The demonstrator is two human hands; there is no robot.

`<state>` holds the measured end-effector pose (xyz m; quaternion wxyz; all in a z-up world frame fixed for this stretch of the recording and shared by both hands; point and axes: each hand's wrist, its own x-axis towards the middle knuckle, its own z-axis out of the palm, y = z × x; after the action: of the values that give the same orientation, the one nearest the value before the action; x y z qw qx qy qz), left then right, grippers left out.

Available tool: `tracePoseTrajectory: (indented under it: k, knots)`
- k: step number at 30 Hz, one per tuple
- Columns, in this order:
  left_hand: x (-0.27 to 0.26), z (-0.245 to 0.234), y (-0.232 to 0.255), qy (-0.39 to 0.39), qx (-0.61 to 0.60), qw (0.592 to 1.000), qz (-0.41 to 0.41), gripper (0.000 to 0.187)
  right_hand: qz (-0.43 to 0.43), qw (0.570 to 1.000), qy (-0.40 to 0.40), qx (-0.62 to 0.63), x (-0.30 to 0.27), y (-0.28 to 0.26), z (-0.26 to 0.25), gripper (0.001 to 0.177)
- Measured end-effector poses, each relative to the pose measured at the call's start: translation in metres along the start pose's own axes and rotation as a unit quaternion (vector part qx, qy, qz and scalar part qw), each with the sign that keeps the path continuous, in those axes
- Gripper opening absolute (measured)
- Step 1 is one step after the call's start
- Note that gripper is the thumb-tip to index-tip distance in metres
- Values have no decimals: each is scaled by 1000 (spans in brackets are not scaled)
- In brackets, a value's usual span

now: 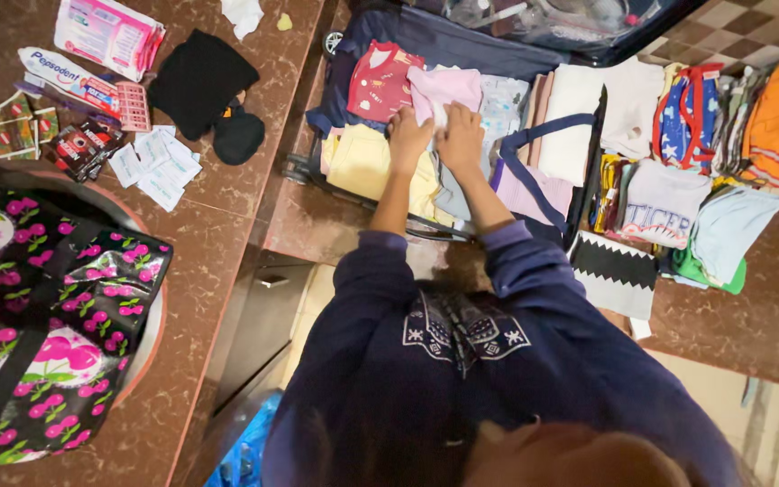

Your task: The person folds various clothes and places them into a suitcase, including an orange shirt, a green shirt, and pink garments.

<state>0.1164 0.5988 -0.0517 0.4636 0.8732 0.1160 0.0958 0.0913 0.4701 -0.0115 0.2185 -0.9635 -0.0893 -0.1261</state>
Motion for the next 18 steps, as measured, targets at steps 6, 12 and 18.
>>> tracePoseTrajectory:
  k: [6, 12, 18]
  knots:
    - [2, -5, 4, -14, -108, 993, 44, 41, 49, 997, 23, 45, 6, 4, 0, 41]
    - [16, -15, 2, 94, -236, 966, 54, 40, 131, 926, 165, 314, 16, 23, -20, 31]
    - [41, -55, 7, 213, -296, 916, 165, 43, 37, 920, 286, 266, 38, 83, -72, 28]
